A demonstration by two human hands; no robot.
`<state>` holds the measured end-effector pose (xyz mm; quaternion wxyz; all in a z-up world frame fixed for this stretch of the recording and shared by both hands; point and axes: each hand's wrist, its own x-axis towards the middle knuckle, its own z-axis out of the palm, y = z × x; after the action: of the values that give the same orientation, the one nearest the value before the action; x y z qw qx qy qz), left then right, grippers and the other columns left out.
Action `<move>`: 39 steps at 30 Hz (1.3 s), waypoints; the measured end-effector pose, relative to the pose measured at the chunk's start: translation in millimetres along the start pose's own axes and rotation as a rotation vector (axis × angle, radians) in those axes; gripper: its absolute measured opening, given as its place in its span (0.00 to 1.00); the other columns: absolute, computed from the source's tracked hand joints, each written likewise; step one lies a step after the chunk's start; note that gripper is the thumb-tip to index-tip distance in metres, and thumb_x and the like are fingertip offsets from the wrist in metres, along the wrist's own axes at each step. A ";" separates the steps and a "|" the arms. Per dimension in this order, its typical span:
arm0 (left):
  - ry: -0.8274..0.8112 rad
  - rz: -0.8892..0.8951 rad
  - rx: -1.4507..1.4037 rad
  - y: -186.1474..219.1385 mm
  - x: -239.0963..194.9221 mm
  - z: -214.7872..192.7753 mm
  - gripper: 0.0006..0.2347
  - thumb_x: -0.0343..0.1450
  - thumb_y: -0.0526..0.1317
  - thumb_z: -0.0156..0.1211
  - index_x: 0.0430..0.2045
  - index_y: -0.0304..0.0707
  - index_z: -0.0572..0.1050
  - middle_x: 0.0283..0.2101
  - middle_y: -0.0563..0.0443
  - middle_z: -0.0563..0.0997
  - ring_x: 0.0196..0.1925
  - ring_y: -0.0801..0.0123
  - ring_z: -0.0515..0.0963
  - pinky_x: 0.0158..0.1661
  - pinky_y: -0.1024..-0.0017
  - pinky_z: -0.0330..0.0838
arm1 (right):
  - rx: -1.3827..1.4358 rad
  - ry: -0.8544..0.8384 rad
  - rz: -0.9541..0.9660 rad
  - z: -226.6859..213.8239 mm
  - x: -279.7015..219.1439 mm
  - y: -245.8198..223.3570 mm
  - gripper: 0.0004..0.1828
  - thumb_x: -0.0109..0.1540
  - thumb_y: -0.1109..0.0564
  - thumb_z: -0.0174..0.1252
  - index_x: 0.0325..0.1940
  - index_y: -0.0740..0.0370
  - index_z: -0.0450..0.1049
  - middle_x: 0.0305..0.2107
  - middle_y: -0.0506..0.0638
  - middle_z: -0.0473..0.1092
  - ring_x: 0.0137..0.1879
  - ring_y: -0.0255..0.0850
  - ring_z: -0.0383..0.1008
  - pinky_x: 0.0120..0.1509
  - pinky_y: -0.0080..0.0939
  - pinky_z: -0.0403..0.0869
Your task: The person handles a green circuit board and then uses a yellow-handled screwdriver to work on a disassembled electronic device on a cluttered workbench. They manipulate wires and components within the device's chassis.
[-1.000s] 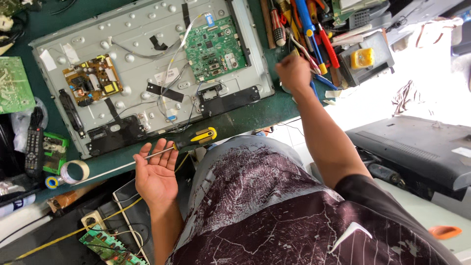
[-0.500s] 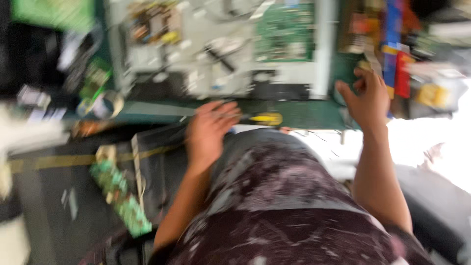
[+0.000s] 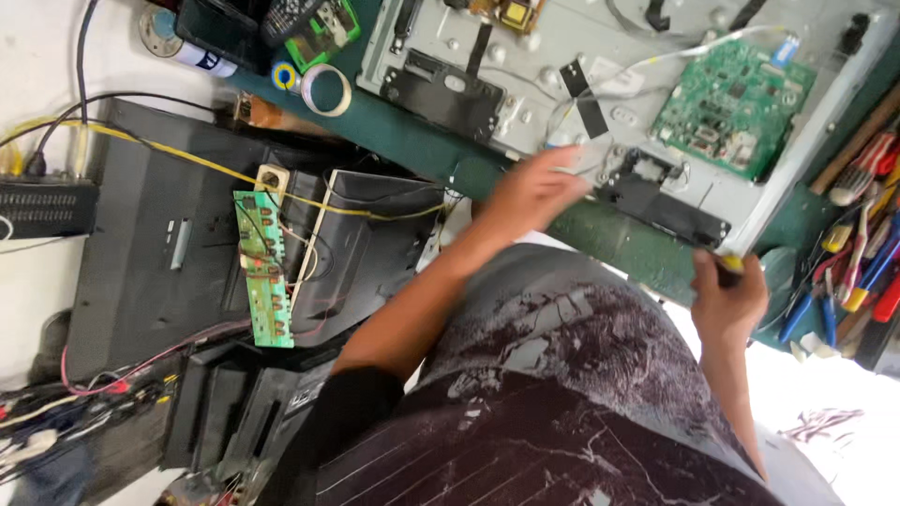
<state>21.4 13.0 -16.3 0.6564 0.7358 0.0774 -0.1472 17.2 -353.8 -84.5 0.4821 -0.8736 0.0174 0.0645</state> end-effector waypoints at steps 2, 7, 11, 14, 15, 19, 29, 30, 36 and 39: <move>0.330 -0.039 -0.077 -42.2 3.4 -42.4 0.25 0.73 0.52 0.62 0.63 0.39 0.73 0.61 0.44 0.83 0.56 0.63 0.88 0.54 0.67 0.82 | -0.072 0.173 0.087 -0.1 -2.6 13.3 0.23 0.80 0.55 0.72 0.41 0.58 0.63 0.28 0.50 0.70 0.33 0.39 0.72 0.40 0.45 0.70; 0.703 -0.073 0.180 -133.0 -15.3 -164.3 0.15 0.76 0.51 0.59 0.53 0.47 0.79 0.51 0.54 0.87 0.42 0.67 0.87 0.46 0.71 0.77 | -0.054 0.282 0.105 20.1 -1.3 40.1 0.16 0.78 0.55 0.73 0.47 0.57 0.70 0.31 0.50 0.70 0.32 0.38 0.70 0.33 0.44 0.69; 0.959 0.079 0.303 -198.0 -5.8 -236.9 0.05 0.78 0.42 0.59 0.38 0.44 0.78 0.59 0.45 0.84 0.57 0.60 0.85 0.54 0.66 0.77 | -0.094 0.392 0.109 46.7 6.8 29.9 0.14 0.75 0.60 0.76 0.48 0.59 0.74 0.31 0.50 0.72 0.32 0.38 0.70 0.31 0.45 0.67; 0.852 -0.141 0.293 -149.2 -6.4 -243.0 0.17 0.82 0.47 0.52 0.66 0.46 0.72 0.65 0.43 0.73 0.62 0.49 0.79 0.53 0.46 0.81 | -0.209 0.551 0.066 58.1 15.0 38.8 0.19 0.70 0.59 0.82 0.41 0.58 0.74 0.32 0.49 0.73 0.33 0.38 0.70 0.32 0.46 0.67; 0.846 -0.140 0.290 -154.7 0.8 -247.9 0.17 0.82 0.47 0.52 0.66 0.46 0.72 0.65 0.43 0.73 0.62 0.49 0.79 0.53 0.46 0.81 | -0.214 0.556 0.068 61.1 15.7 33.1 0.19 0.70 0.59 0.82 0.41 0.58 0.74 0.32 0.49 0.73 0.33 0.38 0.70 0.32 0.46 0.67; 0.846 -0.007 0.448 -178.0 23.6 -257.0 0.12 0.77 0.44 0.61 0.50 0.43 0.85 0.47 0.47 0.87 0.45 0.60 0.88 0.46 0.61 0.81 | -0.111 0.645 0.035 66.4 20.4 28.8 0.15 0.66 0.62 0.78 0.42 0.60 0.74 0.35 0.48 0.76 0.38 0.36 0.72 0.40 0.44 0.73; 0.856 0.067 0.491 -166.5 13.9 -236.3 0.11 0.77 0.47 0.65 0.52 0.52 0.84 0.51 0.49 0.81 0.42 0.59 0.83 0.36 0.58 0.82 | -0.200 0.486 -0.139 38.9 23.7 47.8 0.22 0.69 0.62 0.79 0.38 0.63 0.68 0.42 0.55 0.84 0.47 0.40 0.83 0.42 0.46 0.78; 0.846 0.069 0.495 -170.0 15.0 -238.5 0.11 0.77 0.47 0.65 0.52 0.52 0.84 0.51 0.49 0.81 0.42 0.59 0.83 0.36 0.58 0.82 | -0.199 0.492 -0.130 36.7 25.6 48.9 0.22 0.69 0.62 0.79 0.38 0.63 0.68 0.42 0.55 0.84 0.47 0.40 0.83 0.42 0.46 0.78; 0.890 0.251 0.628 -186.8 22.6 -247.5 0.08 0.72 0.38 0.74 0.44 0.53 0.86 0.42 0.50 0.84 0.38 0.55 0.89 0.41 0.63 0.84 | -0.217 0.482 -0.103 22.8 26.9 60.0 0.19 0.60 0.62 0.86 0.38 0.60 0.77 0.32 0.59 0.78 0.36 0.48 0.78 0.45 0.46 0.72; 0.809 0.251 0.570 -185.4 8.3 -248.3 0.08 0.74 0.34 0.73 0.46 0.44 0.85 0.44 0.41 0.83 0.43 0.44 0.88 0.46 0.64 0.84 | -0.165 0.451 -0.055 16.6 25.2 45.3 0.18 0.60 0.61 0.84 0.38 0.57 0.76 0.35 0.55 0.82 0.40 0.51 0.81 0.49 0.44 0.72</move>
<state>0.8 281.2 -170.3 0.3596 0.8874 0.1931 0.2142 36.4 -363.2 -134.5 0.3945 -0.9024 0.0958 -0.1442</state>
